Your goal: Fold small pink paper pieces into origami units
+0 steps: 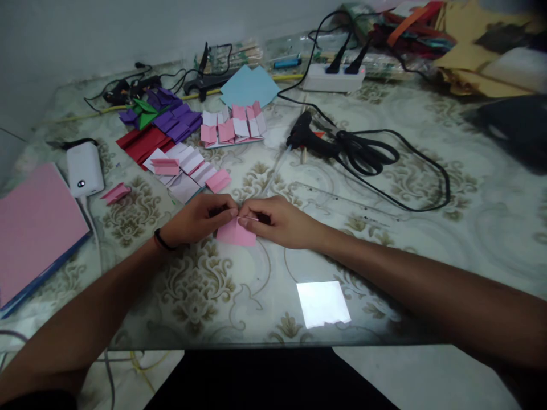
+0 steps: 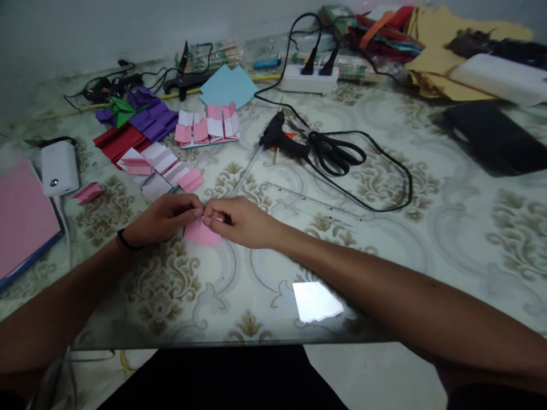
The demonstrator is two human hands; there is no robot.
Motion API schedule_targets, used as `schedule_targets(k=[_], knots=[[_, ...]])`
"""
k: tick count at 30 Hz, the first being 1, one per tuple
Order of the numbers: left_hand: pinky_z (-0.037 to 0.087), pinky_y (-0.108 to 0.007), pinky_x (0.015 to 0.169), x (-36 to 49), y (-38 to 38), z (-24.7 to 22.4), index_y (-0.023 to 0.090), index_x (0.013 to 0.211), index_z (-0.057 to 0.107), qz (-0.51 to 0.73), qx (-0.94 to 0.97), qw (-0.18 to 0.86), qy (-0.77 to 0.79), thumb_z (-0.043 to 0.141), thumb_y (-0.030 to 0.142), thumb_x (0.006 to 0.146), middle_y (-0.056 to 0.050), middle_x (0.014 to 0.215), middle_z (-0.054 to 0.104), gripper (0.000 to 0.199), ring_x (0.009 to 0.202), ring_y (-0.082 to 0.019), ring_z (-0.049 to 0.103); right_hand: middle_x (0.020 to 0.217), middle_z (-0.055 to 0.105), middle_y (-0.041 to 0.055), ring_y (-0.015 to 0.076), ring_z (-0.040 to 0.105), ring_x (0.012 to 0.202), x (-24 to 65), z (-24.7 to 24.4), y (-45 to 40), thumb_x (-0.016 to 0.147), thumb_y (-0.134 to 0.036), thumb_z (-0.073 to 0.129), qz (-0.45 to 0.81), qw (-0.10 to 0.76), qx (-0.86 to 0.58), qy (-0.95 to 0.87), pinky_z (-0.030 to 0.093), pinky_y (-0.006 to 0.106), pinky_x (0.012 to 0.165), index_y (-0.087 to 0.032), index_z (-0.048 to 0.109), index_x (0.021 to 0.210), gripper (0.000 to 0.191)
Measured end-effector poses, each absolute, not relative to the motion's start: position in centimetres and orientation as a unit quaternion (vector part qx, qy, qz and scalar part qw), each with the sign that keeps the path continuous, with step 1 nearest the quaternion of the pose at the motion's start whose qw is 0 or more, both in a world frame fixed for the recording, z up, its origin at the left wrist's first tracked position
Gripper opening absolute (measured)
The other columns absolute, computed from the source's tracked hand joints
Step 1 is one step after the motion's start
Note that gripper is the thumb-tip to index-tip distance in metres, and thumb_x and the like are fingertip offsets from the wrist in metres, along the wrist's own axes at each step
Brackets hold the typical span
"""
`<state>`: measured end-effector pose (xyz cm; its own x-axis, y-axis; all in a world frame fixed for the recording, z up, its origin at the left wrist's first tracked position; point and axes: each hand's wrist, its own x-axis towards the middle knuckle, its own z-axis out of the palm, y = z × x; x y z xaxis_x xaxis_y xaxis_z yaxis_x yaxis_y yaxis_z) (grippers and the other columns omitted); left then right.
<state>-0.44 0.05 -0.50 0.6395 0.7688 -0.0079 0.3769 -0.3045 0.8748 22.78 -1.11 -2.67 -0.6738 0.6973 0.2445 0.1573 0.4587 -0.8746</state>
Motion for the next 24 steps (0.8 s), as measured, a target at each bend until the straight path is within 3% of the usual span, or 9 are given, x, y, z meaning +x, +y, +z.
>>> schedule_targets(k=[24], knots=[[0.035, -0.021, 0.057, -0.34, 0.03, -0.28, 0.014, 0.081, 0.068, 0.201, 0.791, 0.437, 0.378, 0.059, 0.039, 0.098, 0.002, 0.065, 0.054, 0.032, 0.062, -0.009, 0.044, 0.067, 0.048, -0.0059, 0.0076, 0.043, 0.061, 22.82, -2.68, -1.19, 0.102, -0.029, 0.058, 0.435, 0.307, -0.267, -0.803, 0.034, 0.022, 0.063, -0.016, 0.063, 0.087, 0.02]])
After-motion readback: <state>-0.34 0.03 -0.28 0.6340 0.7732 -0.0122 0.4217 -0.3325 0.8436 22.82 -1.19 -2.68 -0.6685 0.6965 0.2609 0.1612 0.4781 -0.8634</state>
